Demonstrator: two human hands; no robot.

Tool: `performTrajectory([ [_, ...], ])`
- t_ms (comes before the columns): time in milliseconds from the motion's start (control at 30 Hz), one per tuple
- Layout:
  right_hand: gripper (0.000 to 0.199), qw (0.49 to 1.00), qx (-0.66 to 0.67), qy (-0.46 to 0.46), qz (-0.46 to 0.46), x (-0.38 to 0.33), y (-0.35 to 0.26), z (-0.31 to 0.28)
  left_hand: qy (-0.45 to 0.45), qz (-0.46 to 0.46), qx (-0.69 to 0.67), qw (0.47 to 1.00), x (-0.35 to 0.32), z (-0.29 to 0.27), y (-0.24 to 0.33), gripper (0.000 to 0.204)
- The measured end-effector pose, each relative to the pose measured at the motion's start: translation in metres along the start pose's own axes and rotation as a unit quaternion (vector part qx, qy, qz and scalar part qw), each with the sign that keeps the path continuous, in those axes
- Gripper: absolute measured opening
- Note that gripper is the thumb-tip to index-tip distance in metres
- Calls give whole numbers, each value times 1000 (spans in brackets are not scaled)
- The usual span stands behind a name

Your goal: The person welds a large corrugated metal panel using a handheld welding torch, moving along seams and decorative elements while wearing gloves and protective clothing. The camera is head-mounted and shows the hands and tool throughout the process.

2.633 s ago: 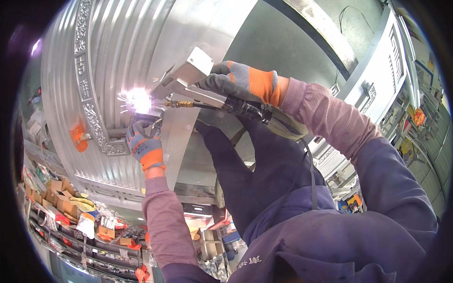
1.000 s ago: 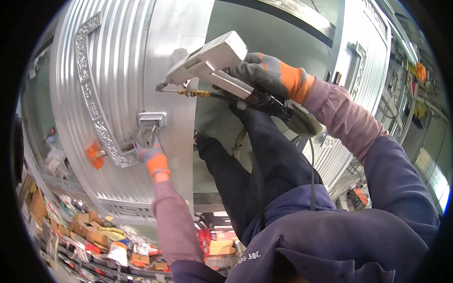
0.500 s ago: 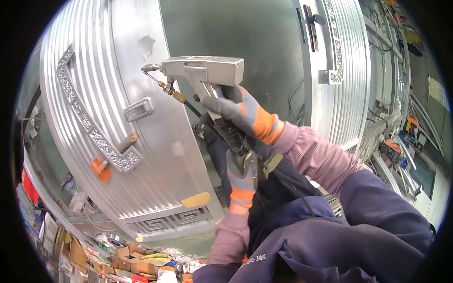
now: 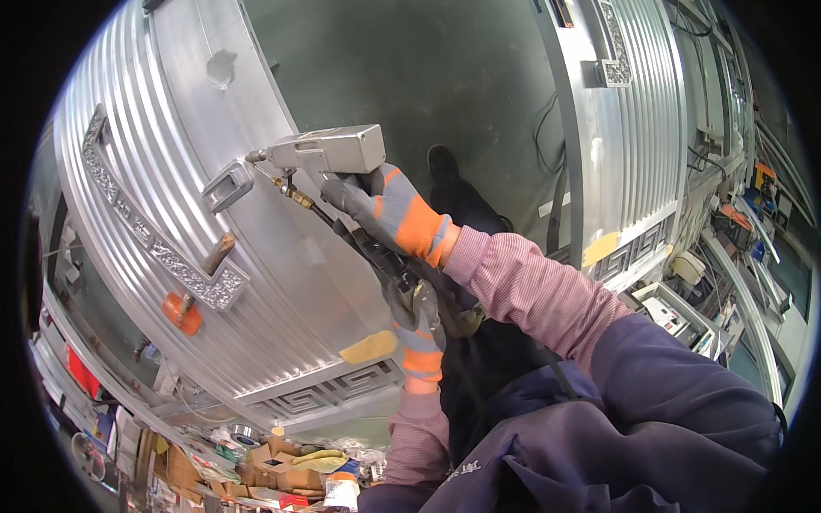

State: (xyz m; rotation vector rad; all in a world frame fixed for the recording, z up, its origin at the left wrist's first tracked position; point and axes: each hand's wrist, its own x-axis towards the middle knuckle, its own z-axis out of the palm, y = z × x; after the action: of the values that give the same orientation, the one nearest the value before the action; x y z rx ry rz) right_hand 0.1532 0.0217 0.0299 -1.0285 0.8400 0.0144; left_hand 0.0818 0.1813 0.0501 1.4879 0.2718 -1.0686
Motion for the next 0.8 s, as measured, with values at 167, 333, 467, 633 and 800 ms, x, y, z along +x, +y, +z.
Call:
performTrajectory([
  [167,35,995,-56,26,-82,4,10,5,-2,51,42,998,3,-7,-13,44],
  [333,38,991,-48,34,-118,6,12,6,-11,40,39,998,4,-12,-18,44],
  [467,36,994,-50,31,-92,6,11,7,-6,10,-10,1000,3,-12,-20,45],
  [633,31,994,-58,23,-89,6,8,7,-2,2,-31,1000,3,-8,-12,43],
  [800,32,996,-18,20,-82,8,8,7,-10,2,-39,999,5,-4,-7,38],
])
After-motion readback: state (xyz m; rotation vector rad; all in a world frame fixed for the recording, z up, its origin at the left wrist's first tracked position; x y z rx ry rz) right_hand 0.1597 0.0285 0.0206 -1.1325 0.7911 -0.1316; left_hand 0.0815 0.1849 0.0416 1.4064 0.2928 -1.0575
